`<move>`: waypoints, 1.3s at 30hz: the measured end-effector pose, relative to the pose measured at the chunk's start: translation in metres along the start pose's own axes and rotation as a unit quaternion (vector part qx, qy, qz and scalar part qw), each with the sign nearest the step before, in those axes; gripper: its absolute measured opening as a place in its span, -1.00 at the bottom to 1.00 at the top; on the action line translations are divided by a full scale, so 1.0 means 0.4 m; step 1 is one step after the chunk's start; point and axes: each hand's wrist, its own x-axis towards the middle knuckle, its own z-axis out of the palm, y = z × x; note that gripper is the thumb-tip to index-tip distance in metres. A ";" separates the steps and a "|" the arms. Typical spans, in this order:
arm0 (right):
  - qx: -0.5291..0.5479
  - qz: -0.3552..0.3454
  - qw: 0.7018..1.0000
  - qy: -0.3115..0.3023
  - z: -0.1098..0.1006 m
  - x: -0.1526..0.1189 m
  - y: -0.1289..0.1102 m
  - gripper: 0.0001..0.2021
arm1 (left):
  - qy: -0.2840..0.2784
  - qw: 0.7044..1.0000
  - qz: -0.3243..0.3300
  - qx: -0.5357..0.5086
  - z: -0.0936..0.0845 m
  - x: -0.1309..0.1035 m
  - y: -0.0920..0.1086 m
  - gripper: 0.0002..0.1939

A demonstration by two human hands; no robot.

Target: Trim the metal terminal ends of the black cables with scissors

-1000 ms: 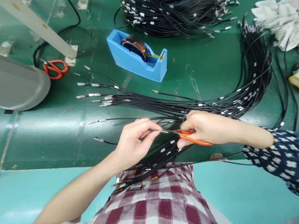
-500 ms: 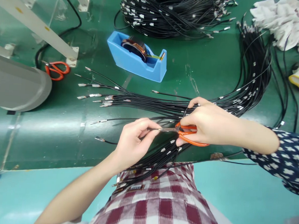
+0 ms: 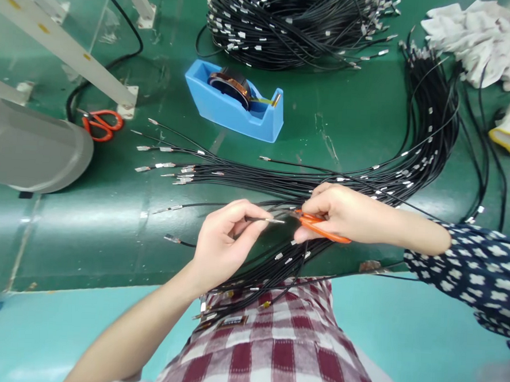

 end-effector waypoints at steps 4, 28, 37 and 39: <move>0.148 0.101 0.983 0.043 0.002 0.002 0.001 -0.47 | -0.008 1.000 -0.006 -0.004 -0.003 -0.001 -0.001 -0.90; -0.150 -0.029 0.978 0.141 -0.003 -0.030 -0.035 -0.49 | -0.034 0.997 0.073 -0.010 -0.002 -0.004 0.002 -0.83; -0.249 -0.057 0.960 0.116 -0.015 -0.048 -0.053 -0.59 | -0.036 0.986 0.142 0.081 0.004 -0.005 -0.011 -0.88; -0.270 -0.066 0.955 0.106 -0.020 -0.048 -0.050 -0.60 | -0.032 0.980 0.172 0.098 0.005 -0.008 -0.020 -0.89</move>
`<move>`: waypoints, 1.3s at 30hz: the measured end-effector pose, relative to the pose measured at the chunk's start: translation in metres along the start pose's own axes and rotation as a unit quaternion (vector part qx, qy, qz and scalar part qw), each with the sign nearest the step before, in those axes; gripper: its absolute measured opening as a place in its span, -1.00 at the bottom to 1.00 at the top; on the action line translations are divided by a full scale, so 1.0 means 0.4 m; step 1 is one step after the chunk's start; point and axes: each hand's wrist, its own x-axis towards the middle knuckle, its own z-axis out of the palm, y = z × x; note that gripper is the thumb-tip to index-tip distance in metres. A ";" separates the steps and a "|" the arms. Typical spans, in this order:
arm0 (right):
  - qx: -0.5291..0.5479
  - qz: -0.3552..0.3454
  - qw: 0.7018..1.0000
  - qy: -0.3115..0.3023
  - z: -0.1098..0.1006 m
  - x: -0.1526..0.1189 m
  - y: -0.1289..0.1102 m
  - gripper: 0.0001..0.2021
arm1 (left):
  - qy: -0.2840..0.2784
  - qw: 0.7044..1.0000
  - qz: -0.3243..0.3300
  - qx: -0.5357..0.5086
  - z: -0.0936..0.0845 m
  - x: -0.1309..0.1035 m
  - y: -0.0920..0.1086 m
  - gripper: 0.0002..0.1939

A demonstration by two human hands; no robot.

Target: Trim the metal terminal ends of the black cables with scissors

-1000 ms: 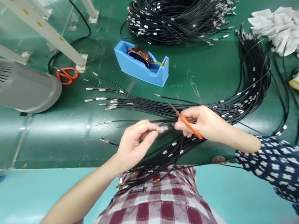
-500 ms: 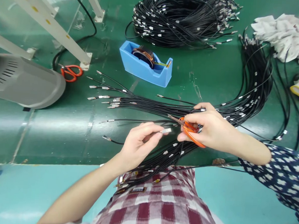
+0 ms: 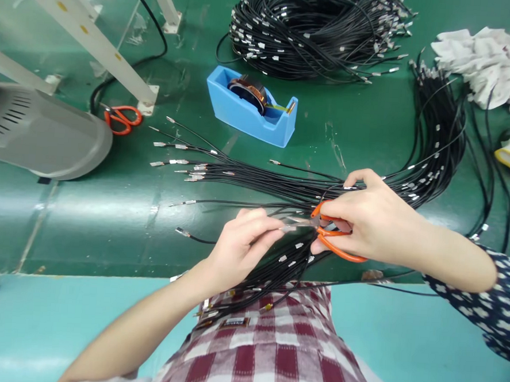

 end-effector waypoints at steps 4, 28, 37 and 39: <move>-0.037 -0.012 0.999 -0.019 0.000 0.002 0.008 -0.59 | 0.007 0.999 0.033 0.023 0.005 -0.008 -0.011 -0.91; -0.029 -0.050 0.994 -0.096 -0.014 0.025 -0.008 -0.65 | 0.010 0.999 0.049 0.019 0.003 -0.015 -0.010 -0.91; -0.092 -0.061 0.988 -0.103 -0.022 0.027 -0.023 -0.70 | 0.002 0.995 0.085 0.048 0.007 -0.015 -0.021 -0.87; -0.100 -0.066 0.987 -0.109 -0.022 0.028 -0.025 -0.70 | 0.002 0.994 0.094 0.053 0.009 -0.016 -0.025 -0.86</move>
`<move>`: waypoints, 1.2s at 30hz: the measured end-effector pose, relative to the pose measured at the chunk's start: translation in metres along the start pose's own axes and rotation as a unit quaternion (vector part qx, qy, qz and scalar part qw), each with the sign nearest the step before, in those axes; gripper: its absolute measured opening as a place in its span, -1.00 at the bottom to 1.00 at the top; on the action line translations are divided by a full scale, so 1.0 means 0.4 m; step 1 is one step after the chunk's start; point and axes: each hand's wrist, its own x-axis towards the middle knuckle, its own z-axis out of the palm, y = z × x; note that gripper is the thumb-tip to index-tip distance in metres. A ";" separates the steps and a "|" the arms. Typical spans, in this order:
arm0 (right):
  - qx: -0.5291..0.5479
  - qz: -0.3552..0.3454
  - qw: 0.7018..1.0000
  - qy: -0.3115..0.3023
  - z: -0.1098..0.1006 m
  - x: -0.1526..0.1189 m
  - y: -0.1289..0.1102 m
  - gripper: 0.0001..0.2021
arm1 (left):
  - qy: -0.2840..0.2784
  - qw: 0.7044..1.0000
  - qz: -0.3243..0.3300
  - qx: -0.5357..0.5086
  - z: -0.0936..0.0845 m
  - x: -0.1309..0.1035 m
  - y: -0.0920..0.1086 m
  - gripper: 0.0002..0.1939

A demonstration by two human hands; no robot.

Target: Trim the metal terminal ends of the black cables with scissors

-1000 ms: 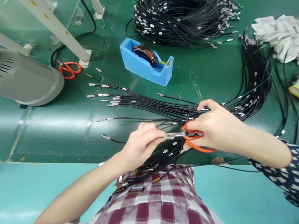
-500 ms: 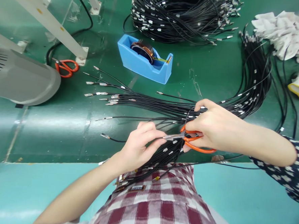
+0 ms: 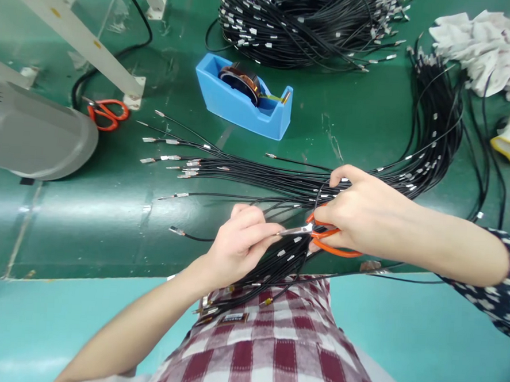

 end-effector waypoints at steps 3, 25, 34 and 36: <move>0.002 -0.002 1.000 -0.002 0.002 0.001 0.003 -0.70 | 0.002 1.000 0.004 0.000 -0.001 -0.001 -0.002 -0.85; 0.004 0.023 0.999 0.023 0.008 -0.007 0.005 -0.67 | 0.023 1.000 -0.014 0.001 -0.006 0.001 -0.001 -0.85; 0.003 0.019 1.000 0.020 0.004 -0.008 0.000 -0.63 | 0.033 0.999 0.009 0.013 -0.004 -0.006 -0.004 -0.84; -0.005 0.013 0.999 0.036 0.003 -0.011 0.005 -0.62 | 0.034 0.999 0.007 0.010 -0.007 -0.006 -0.004 -0.84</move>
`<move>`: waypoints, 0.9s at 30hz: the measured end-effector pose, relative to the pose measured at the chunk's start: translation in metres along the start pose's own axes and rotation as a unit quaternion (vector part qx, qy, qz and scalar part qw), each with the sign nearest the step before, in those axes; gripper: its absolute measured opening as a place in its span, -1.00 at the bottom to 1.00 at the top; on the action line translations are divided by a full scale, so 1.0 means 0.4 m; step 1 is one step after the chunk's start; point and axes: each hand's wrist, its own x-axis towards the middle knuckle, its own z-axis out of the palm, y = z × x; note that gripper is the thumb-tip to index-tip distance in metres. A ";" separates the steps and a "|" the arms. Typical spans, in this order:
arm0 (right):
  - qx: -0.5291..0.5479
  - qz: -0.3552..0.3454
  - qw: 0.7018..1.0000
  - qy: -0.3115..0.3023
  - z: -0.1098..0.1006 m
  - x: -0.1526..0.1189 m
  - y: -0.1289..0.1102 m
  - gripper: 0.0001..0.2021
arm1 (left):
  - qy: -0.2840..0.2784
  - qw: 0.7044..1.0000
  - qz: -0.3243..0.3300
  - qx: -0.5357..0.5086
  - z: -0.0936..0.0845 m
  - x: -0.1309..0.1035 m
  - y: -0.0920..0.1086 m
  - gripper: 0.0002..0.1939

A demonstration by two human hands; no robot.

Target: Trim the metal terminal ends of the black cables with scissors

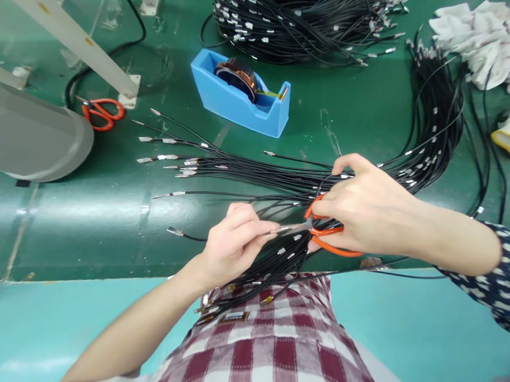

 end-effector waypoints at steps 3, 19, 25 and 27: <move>-0.020 -0.002 0.999 0.038 -0.002 -0.003 0.008 -0.63 | -0.002 1.000 0.003 -0.005 -0.002 0.002 0.000 -0.85; -0.022 -0.017 1.000 -0.006 0.007 0.016 0.003 -0.65 | -0.005 1.000 0.002 0.008 0.005 0.000 -0.001 -0.89; -0.004 -0.026 1.000 -0.003 0.005 0.015 0.007 -0.63 | -0.012 1.000 0.006 0.008 0.005 0.001 -0.003 -0.90; -0.028 -0.033 0.999 0.003 0.006 0.014 0.010 -0.65 | -0.019 1.000 0.009 0.009 0.004 0.003 -0.004 -0.91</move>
